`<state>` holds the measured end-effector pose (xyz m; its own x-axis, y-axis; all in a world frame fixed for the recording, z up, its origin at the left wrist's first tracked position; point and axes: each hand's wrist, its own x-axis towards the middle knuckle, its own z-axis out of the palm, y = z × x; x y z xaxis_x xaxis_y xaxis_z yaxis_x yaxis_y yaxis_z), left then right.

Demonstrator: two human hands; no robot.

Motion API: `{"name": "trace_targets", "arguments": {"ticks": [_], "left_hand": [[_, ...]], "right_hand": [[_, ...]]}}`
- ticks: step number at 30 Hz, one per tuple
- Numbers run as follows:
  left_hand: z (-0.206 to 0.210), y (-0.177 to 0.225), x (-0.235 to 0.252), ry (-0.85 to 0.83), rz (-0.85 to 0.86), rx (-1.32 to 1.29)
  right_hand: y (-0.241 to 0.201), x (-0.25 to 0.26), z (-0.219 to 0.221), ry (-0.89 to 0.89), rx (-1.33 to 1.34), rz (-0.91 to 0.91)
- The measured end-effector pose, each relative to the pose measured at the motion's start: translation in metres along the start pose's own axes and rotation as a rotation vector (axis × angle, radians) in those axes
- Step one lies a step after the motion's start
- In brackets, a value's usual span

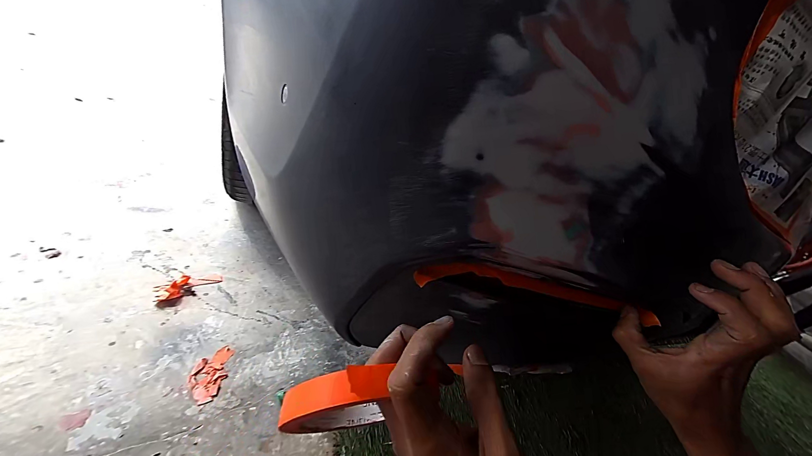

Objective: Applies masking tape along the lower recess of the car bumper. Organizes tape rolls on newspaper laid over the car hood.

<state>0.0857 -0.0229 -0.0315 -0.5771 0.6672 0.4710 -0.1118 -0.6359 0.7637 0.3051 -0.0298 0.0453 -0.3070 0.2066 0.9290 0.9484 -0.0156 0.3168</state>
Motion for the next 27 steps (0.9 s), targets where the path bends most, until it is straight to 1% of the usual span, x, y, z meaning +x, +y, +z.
{"name": "trace_targets", "arguments": {"ticks": [2, 4, 8, 10, 13, 16, 18, 21, 23, 27], "left_hand": [[0.000, 0.001, -0.002, -0.022, 0.013, -0.014], [0.000, -0.001, -0.003, -0.027, 0.026, 0.058], [0.001, -0.005, 0.000, 0.003, 0.073, 0.205], [0.001, -0.006, 0.004, 0.031, 0.067, 0.205], [-0.002, -0.006, 0.013, 0.079, 0.060, 0.199], [-0.008, -0.007, 0.019, 0.098, 0.057, 0.200], [-0.010, -0.009, 0.020, 0.101, 0.050, 0.201], [-0.009, -0.013, 0.018, 0.090, 0.034, 0.152], [-0.008, -0.015, 0.016, 0.080, 0.029, 0.062], [-0.007, -0.004, 0.017, 0.084, -0.019, -0.053]], "right_hand": [[0.001, 0.003, 0.000, 0.011, 0.030, -0.021], [-0.005, 0.003, -0.001, 0.004, 0.108, -0.031], [-0.052, 0.020, 0.014, 0.051, 0.226, -0.042], [-0.077, 0.035, 0.029, 0.070, 0.236, -0.070], [-0.102, 0.039, 0.043, 0.022, 0.296, -0.104], [-0.102, 0.044, 0.037, -0.031, 0.396, -0.046], [-0.100, 0.048, 0.038, 0.007, 0.373, -0.059], [-0.110, 0.053, 0.042, 0.000, 0.313, -0.081], [-0.123, 0.061, 0.043, -0.026, 0.297, -0.093], [-0.138, 0.070, 0.042, -0.083, 0.267, -0.100]]}}
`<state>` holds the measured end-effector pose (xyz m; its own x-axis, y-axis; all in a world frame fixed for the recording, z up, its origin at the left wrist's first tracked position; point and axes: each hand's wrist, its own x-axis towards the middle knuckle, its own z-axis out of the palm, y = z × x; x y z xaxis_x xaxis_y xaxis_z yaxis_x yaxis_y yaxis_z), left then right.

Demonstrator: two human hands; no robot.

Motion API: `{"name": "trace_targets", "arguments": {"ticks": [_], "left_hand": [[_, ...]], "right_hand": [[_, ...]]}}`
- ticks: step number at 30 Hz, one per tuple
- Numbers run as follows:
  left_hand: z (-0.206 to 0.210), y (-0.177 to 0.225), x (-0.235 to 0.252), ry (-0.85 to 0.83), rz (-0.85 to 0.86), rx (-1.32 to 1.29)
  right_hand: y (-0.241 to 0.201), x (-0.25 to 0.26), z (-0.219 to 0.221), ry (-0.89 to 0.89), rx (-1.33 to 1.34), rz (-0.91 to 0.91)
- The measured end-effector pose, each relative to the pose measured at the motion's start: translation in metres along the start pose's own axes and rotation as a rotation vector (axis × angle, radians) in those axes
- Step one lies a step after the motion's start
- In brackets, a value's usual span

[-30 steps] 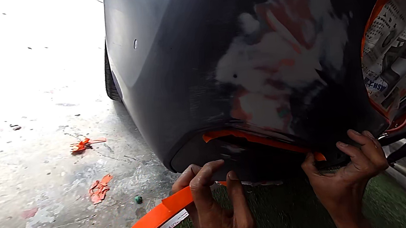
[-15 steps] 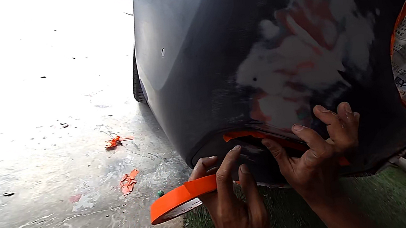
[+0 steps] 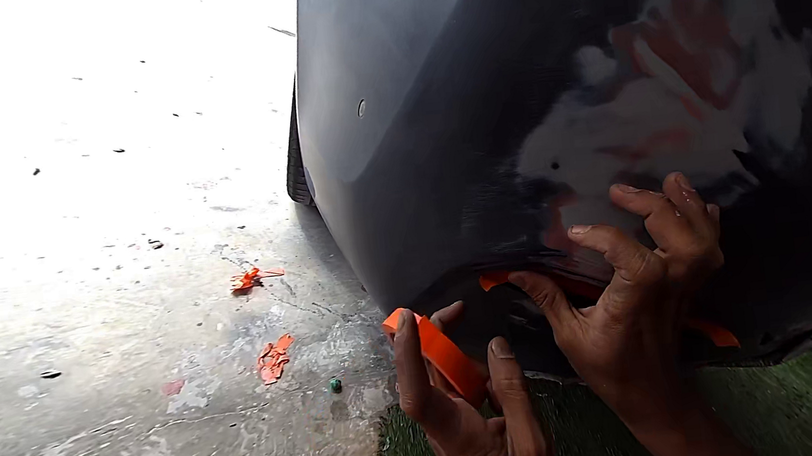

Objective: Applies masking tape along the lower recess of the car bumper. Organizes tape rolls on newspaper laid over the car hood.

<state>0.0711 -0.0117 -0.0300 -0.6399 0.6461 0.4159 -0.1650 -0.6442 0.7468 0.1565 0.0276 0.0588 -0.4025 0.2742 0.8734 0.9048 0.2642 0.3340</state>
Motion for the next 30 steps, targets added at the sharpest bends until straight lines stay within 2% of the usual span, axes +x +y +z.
{"name": "trace_targets", "arguments": {"ticks": [3, 5, 6, 10, 12, 14, 17, 19, 21, 23, 26, 28, 30], "left_hand": [[-0.004, 0.010, -0.003, -0.044, -0.030, -0.098], [-0.005, 0.020, -0.004, -0.098, -0.059, -0.215], [-0.006, 0.026, -0.006, -0.140, -0.082, -0.242], [-0.003, 0.043, -0.018, -0.314, -0.241, -0.580], [-0.007, 0.045, -0.017, -0.465, -0.344, -0.665], [-0.015, 0.040, -0.008, -0.613, -0.326, -0.481], [-0.033, 0.030, 0.024, -0.839, -0.260, -0.121], [-0.039, 0.021, 0.040, -0.996, -0.220, -0.073], [-0.038, 0.014, 0.043, -1.062, -0.174, -0.027], [-0.033, 0.015, 0.033, -0.962, -0.040, 0.162], [-0.020, 0.010, 0.016, -0.556, 0.208, 0.428], [-0.019, 0.002, 0.020, -0.322, 0.269, 0.506], [-0.018, -0.004, 0.032, -0.194, 0.316, 0.556]], "right_hand": [[0.001, -0.003, -0.013, -0.018, 0.076, 0.033], [0.000, -0.019, -0.030, 0.052, 0.192, 0.074], [-0.003, -0.031, -0.040, 0.030, 0.272, 0.100], [-0.011, -0.070, -0.070, -0.458, 0.815, 0.238], [-0.006, -0.080, -0.077, -0.521, 0.940, 0.298], [0.002, -0.085, -0.085, -0.493, 0.913, 0.313], [0.021, -0.085, -0.106, -0.576, 0.757, 0.211], [0.028, -0.084, -0.116, -0.641, 0.695, 0.131], [0.031, -0.085, -0.123, -0.687, 0.655, 0.087], [0.036, -0.086, -0.129, -0.680, 0.583, 0.073], [0.047, -0.085, -0.139, -0.627, 0.437, 0.068], [0.059, -0.087, -0.149, -0.606, 0.323, 0.072], [0.071, -0.091, -0.159, -0.615, 0.172, 0.099]]}}
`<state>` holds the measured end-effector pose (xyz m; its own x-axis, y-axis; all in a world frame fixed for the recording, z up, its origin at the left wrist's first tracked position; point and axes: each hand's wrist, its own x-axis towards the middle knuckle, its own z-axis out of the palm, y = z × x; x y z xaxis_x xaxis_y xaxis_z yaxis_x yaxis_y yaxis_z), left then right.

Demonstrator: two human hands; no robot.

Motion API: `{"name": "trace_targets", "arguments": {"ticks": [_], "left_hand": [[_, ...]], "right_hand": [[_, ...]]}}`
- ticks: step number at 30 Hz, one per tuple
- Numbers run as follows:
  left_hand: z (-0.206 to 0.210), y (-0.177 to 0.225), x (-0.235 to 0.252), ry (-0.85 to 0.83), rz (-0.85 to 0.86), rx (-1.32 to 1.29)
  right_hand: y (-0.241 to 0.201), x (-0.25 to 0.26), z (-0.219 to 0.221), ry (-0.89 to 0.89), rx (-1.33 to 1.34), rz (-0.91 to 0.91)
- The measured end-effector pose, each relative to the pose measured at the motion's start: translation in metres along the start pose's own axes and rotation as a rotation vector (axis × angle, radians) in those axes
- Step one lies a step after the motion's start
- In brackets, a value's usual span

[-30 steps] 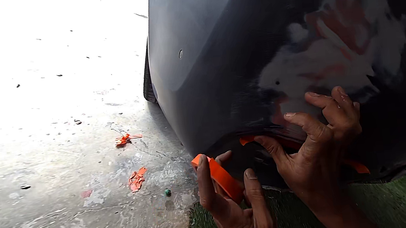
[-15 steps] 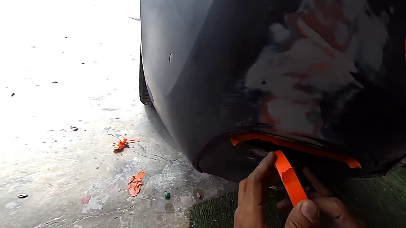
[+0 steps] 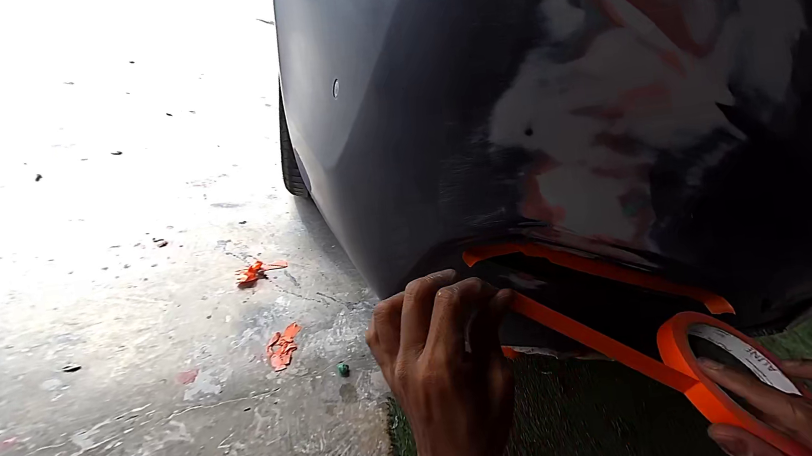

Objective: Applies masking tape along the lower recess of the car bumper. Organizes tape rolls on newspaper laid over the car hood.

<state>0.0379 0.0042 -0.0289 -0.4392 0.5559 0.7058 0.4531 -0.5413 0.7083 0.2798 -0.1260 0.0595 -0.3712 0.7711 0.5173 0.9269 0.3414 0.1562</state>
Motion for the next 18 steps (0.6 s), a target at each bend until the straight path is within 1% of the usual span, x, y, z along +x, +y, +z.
{"name": "trace_targets", "arguments": {"ticks": [2, 5, 7, 11, 18], "left_hand": [[0.003, -0.004, 0.008, 0.061, 0.025, 0.035], [0.008, -0.004, 0.017, 0.087, 0.055, 0.042], [0.012, -0.005, 0.023, 0.082, 0.084, 0.046], [0.015, -0.007, 0.027, 0.089, 0.140, 0.081], [0.016, -0.008, 0.024, 0.121, 0.139, 0.114]], "right_hand": [[0.005, -0.004, -0.004, -0.006, -0.082, 0.142], [0.013, 0.002, 0.002, 0.013, 0.010, 0.332], [0.016, 0.009, 0.009, 0.073, -0.002, 0.398], [0.019, 0.018, 0.022, 0.144, -0.050, 0.473], [0.022, 0.021, 0.033, 0.173, -0.038, 0.484]]}}
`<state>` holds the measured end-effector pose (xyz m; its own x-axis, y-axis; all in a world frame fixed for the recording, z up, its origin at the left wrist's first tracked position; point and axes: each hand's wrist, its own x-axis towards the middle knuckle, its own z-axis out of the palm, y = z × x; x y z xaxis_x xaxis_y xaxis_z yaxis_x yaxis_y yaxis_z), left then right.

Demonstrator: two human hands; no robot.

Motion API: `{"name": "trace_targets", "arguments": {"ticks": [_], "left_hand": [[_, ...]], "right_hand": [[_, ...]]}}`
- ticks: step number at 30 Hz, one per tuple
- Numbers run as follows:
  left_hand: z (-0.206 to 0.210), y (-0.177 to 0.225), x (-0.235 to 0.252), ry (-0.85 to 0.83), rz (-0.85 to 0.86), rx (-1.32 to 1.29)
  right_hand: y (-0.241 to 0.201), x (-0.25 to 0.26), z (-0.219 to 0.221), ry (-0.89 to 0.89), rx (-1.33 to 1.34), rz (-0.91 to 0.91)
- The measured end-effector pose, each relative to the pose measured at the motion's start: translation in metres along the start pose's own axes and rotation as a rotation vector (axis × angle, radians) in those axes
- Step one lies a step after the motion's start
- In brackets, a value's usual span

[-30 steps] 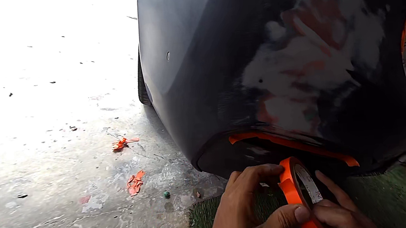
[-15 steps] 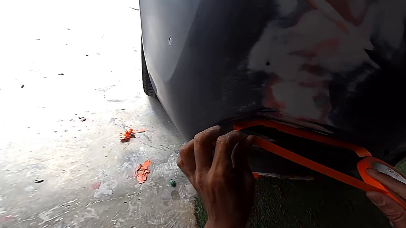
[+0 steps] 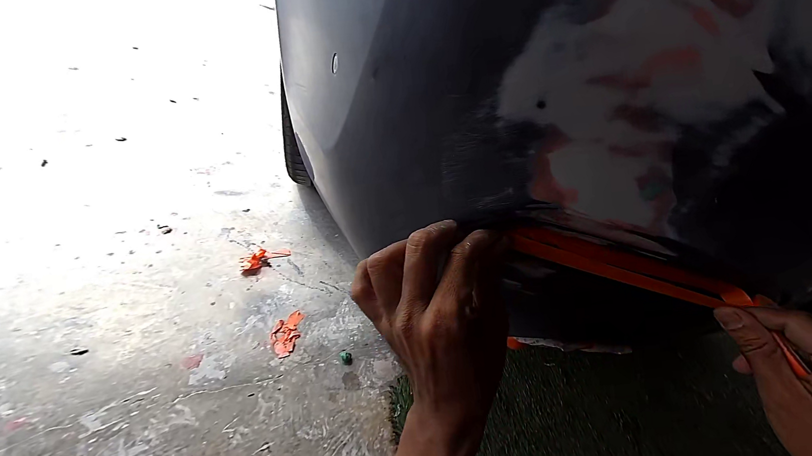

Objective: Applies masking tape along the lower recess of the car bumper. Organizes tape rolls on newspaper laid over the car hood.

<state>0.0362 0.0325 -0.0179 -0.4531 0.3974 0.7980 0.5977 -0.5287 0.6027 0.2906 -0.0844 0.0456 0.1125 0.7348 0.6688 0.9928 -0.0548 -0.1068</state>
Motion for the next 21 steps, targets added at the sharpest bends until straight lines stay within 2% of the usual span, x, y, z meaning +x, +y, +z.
{"name": "trace_targets", "arguments": {"ticks": [21], "left_hand": [[-0.0024, -0.0005, 0.0014, 0.035, 0.030, 0.064]], "right_hand": [[-0.0005, 0.0003, 0.0079, 0.016, -0.014, 0.021]]}}
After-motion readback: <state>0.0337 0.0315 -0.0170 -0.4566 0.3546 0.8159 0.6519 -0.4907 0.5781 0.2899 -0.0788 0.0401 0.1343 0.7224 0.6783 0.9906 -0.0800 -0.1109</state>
